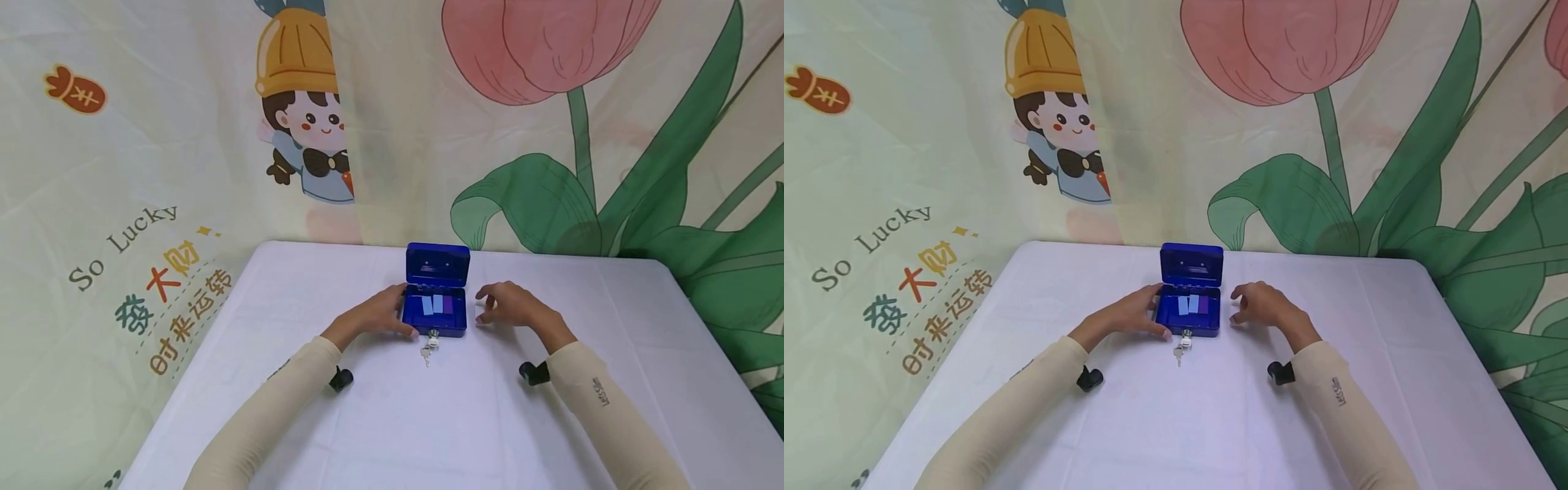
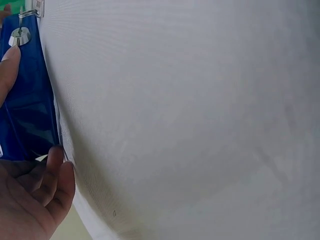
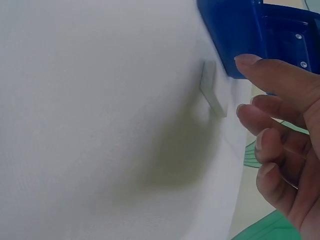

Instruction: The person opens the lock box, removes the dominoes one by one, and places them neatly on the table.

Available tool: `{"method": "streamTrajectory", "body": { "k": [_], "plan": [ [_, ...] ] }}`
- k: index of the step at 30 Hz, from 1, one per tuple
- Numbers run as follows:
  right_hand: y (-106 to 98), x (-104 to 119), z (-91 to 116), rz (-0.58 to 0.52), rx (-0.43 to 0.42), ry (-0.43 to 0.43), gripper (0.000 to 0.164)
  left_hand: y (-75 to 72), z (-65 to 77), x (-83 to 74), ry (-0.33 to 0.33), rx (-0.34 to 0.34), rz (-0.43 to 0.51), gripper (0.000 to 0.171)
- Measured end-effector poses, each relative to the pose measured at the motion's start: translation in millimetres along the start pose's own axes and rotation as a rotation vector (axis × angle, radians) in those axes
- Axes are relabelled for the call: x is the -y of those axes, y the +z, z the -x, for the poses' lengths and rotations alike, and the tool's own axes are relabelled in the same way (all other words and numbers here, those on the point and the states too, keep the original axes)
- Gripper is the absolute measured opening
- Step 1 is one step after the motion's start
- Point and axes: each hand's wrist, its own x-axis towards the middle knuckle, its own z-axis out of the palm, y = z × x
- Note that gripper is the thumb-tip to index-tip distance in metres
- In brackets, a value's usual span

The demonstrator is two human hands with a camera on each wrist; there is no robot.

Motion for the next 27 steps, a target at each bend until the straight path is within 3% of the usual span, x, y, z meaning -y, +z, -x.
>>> {"method": "streamTrajectory", "body": {
  "k": [12,27],
  "plan": [
    [-10.0,15.1,1.6,-0.033,-0.105,-0.114,0.036,-1.1,-3.9,2.5,0.038,0.013,0.042,0.113],
    [-10.9,65.0,-3.7,-0.002,-0.040,-0.161,0.039,-1.0,0.0,1.1,0.014,0.022,0.044,0.111]
  ]
}}
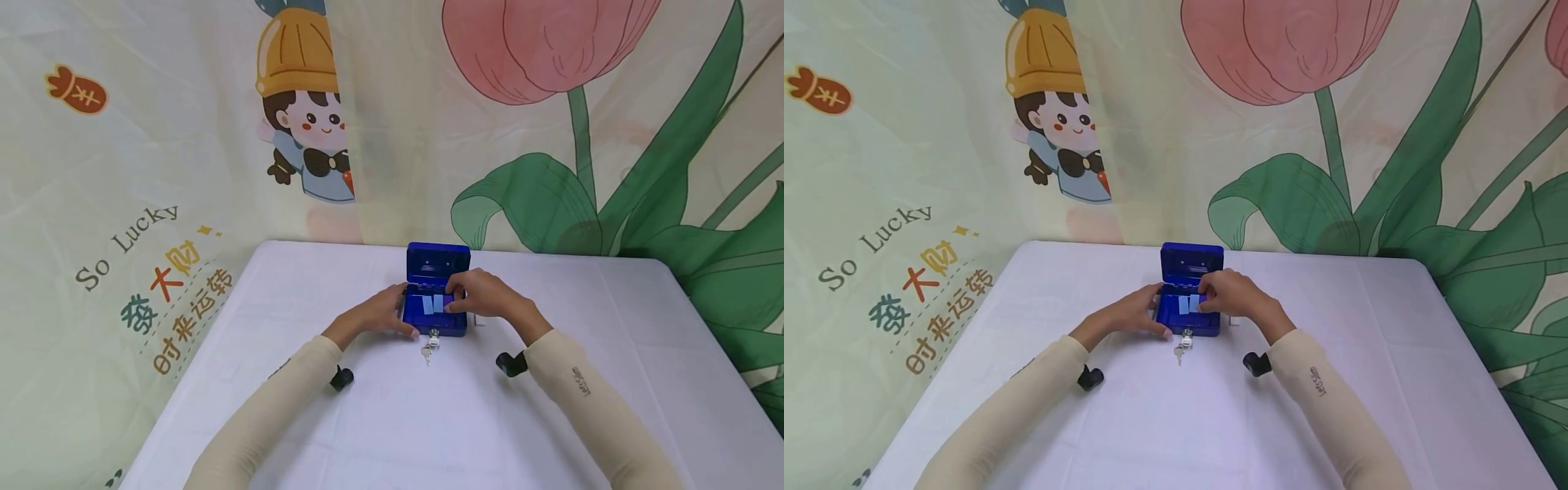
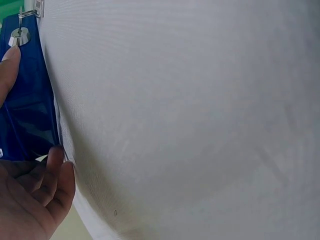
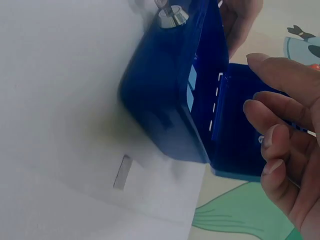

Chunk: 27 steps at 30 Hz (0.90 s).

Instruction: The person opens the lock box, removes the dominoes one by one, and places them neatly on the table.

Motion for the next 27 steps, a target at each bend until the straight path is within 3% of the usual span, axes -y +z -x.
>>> {"method": "streamTrajectory", "body": {
  "k": [15,27],
  "plan": [
    [23.7,10.5,-27.8,0.099,0.076,0.033,0.057,-0.8,1.8,-1.6,0.032,0.008,0.007,0.107],
    [36.8,15.3,-40.8,0.190,0.097,0.052,0.052,-0.2,1.9,0.0,0.006,0.003,-0.030,0.109]
  ]
}}
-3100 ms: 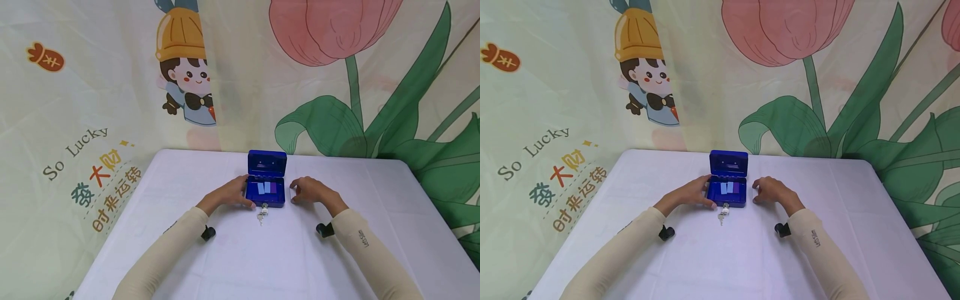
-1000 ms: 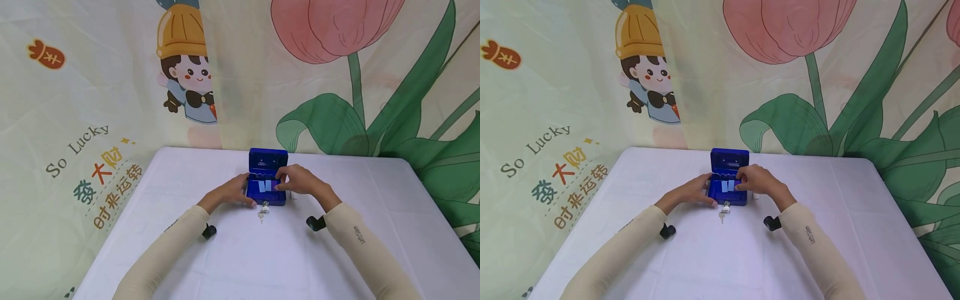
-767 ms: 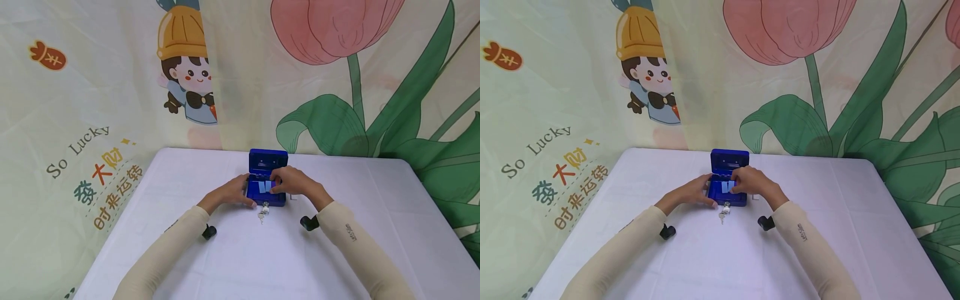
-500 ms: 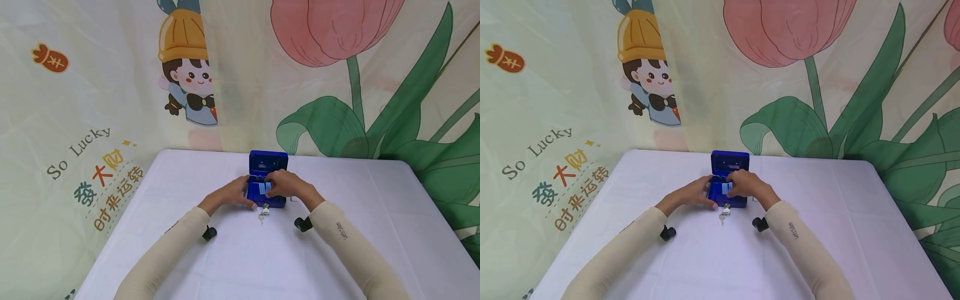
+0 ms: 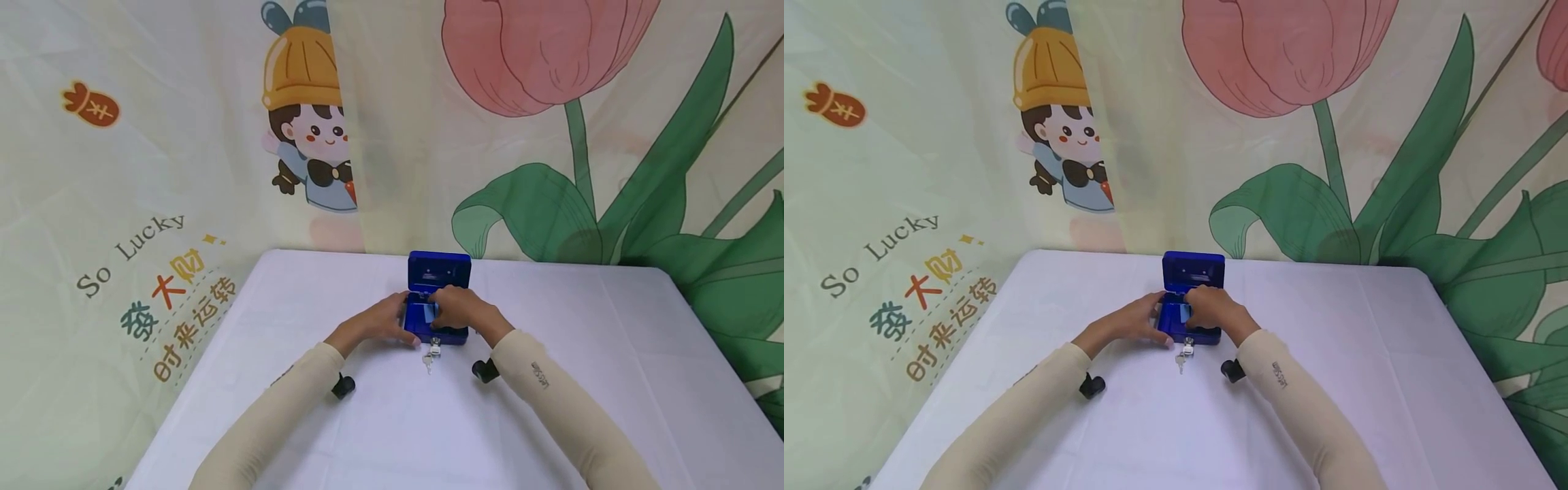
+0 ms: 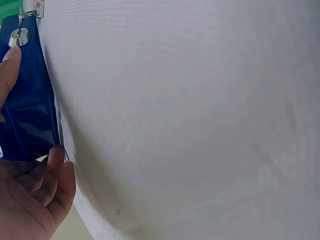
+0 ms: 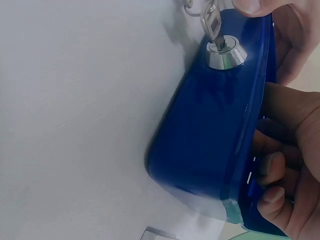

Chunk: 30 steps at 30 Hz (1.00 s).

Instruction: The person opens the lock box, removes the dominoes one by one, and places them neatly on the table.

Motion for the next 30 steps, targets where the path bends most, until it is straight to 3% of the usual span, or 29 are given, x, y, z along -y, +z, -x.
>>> {"method": "streamTrajectory", "body": {
  "k": [13,23,30],
  "plan": [
    [2.4,6.0,-7.8,0.082,-0.006,0.010,0.038,0.5,-0.6,-0.4,-0.024,-0.007,-0.074,0.113],
    [7.7,8.1,-12.5,0.102,-0.045,-0.010,0.046,-0.1,0.9,-2.8,-0.053,-0.004,-0.093,0.114],
    [8.3,13.8,-13.2,0.108,-0.059,-0.022,0.042,-1.5,-0.4,-2.5,0.048,-0.014,-0.101,0.110]
  ]
}}
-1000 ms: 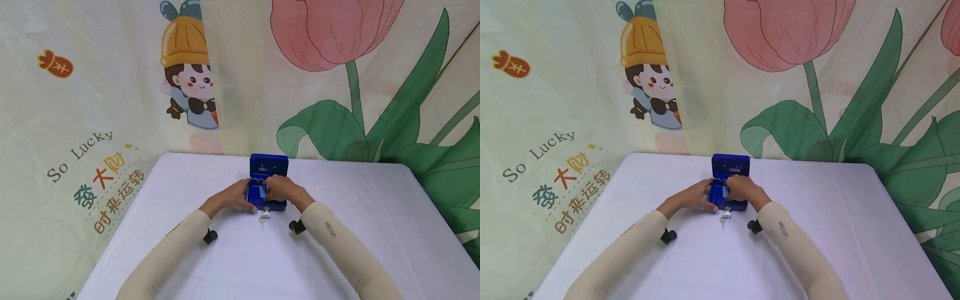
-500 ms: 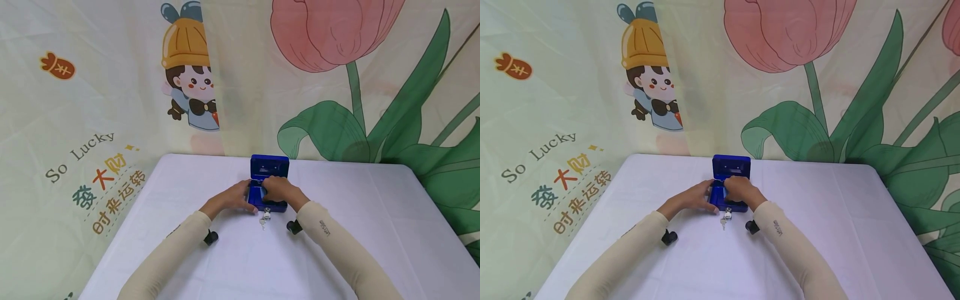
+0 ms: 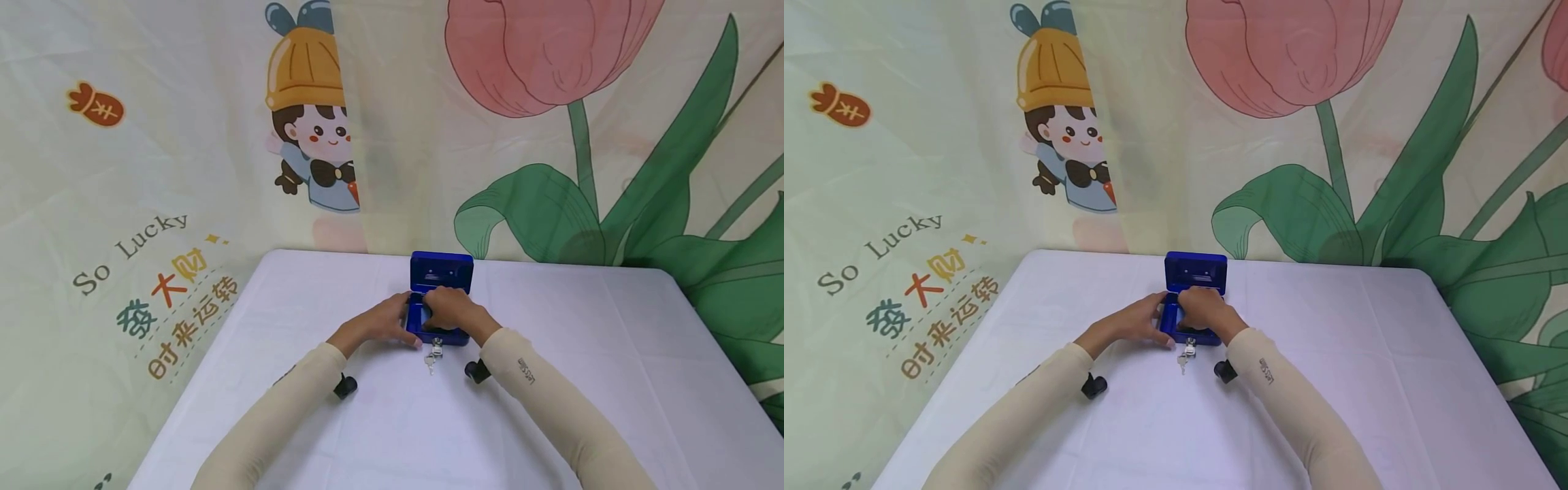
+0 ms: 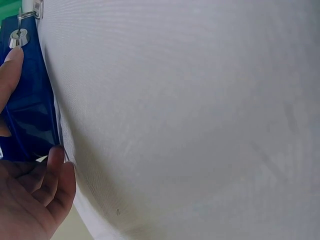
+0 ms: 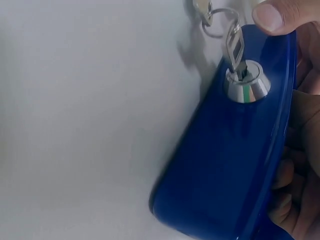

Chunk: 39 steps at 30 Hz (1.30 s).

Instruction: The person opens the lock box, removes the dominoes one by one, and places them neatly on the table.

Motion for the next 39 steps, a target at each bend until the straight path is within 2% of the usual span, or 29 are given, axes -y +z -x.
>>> {"method": "streamTrajectory", "body": {
  "k": [9,19,30,39],
  "plan": [
    [2.1,8.4,-3.6,-0.007,-0.028,-0.017,0.039,1.6,-0.7,1.4,-0.026,0.000,0.002,0.111],
    [7.3,16.8,-6.7,0.008,-0.059,-0.022,0.038,2.7,-2.0,3.0,-0.005,-0.012,-0.008,0.108],
    [9.6,19.4,-7.7,0.024,-0.049,-0.004,0.045,1.6,0.2,1.4,-0.008,-0.007,-0.002,0.105],
    [6.7,21.6,-10.4,-0.014,-0.006,0.026,0.046,0.6,-0.8,1.8,-0.007,-0.001,-0.009,0.106]
  ]
}}
